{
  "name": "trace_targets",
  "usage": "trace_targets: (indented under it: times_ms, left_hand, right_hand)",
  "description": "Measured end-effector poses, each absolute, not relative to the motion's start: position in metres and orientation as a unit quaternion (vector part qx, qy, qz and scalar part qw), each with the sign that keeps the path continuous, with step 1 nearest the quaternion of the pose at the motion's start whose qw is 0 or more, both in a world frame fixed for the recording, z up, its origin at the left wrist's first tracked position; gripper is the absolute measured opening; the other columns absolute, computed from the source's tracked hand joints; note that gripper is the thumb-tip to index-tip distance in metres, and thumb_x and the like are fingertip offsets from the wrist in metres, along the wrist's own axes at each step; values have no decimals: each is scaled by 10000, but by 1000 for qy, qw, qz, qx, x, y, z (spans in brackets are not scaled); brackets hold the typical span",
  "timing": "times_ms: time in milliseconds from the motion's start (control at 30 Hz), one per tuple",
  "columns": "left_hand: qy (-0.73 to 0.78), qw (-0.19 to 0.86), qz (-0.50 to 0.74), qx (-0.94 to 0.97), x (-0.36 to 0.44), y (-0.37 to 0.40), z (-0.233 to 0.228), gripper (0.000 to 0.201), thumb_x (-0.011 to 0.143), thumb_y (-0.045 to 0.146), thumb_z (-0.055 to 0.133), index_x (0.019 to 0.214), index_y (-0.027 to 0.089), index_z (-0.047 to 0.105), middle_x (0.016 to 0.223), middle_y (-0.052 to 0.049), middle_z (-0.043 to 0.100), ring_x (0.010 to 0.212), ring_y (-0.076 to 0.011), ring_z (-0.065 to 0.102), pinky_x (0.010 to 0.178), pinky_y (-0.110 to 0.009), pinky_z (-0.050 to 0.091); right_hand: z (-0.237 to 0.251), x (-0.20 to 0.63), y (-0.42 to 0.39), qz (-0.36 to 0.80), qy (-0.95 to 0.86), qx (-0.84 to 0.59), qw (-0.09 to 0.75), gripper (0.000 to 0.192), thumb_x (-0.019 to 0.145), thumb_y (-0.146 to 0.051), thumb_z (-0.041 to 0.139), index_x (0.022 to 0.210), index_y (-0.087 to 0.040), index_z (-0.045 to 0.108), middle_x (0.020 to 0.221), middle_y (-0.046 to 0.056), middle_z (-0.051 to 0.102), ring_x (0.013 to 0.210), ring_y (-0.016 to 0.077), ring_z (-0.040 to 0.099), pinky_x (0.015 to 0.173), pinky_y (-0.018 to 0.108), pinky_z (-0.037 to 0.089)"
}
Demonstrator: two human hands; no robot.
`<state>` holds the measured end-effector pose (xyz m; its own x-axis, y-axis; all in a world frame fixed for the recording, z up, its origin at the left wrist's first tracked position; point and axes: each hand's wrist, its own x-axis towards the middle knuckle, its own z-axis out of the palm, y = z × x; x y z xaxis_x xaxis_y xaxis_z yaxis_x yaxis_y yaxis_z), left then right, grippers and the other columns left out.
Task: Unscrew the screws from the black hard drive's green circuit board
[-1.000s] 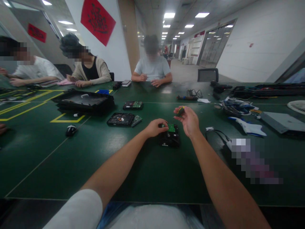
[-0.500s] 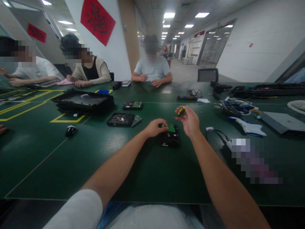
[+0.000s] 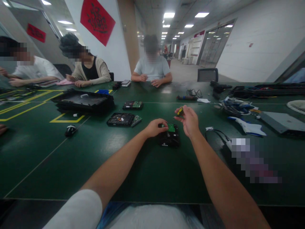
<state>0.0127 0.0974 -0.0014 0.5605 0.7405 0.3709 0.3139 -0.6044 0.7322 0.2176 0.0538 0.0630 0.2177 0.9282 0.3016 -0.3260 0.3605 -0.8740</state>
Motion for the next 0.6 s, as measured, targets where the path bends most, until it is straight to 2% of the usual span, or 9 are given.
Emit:
trace_targets:
  times_ms: [100,233,333,467,600]
  left_hand:
    - [321,312,348,824,13,96,-1,157,835,335,776,946,225,767,1193,-63,723,1148,-238,664,1111,-420,445]
    - [325,311,347,823,13,95,1,148,839,339,774,939,231,770,1195,-63,724,1153,-241,663,1112,-425,445]
    - [326,309,345,824,13,95,1,148,838,341,773,939,232,773,1197,-61,725,1149,-241,665,1112,-427,445]
    - [325,312,345,824,12,96,0,155,832,332,776,950,231,773,1208,-61,723,1160,-242,661,1118,-423,441]
    - [324,311,345,825,13,97,-1,160,828,334,777,951,231,771,1200,-61,727,1157,-241,664,1113,-422,446]
  right_hand:
    - [63,219,54,459,-424,-340,703,382,819,-600,746,951,-250,669,925,18,722,910,191,704,669,312,648]
    - [63,220,53,442,-433,-362,697,369,789,-564,780,1017,-283,708,922,-10,695,856,158,669,640,277,637]
    - [63,219,54,429,-431,-367,704,340,770,-538,806,957,-269,715,948,-11,682,850,147,653,622,260,633]
    - [62,219,55,438,-419,-359,710,368,764,-544,818,916,-255,646,923,-9,704,899,165,692,666,278,645]
    - [61,219,56,465,-401,-349,708,414,811,-629,737,939,-259,602,920,14,742,911,195,734,700,319,653]
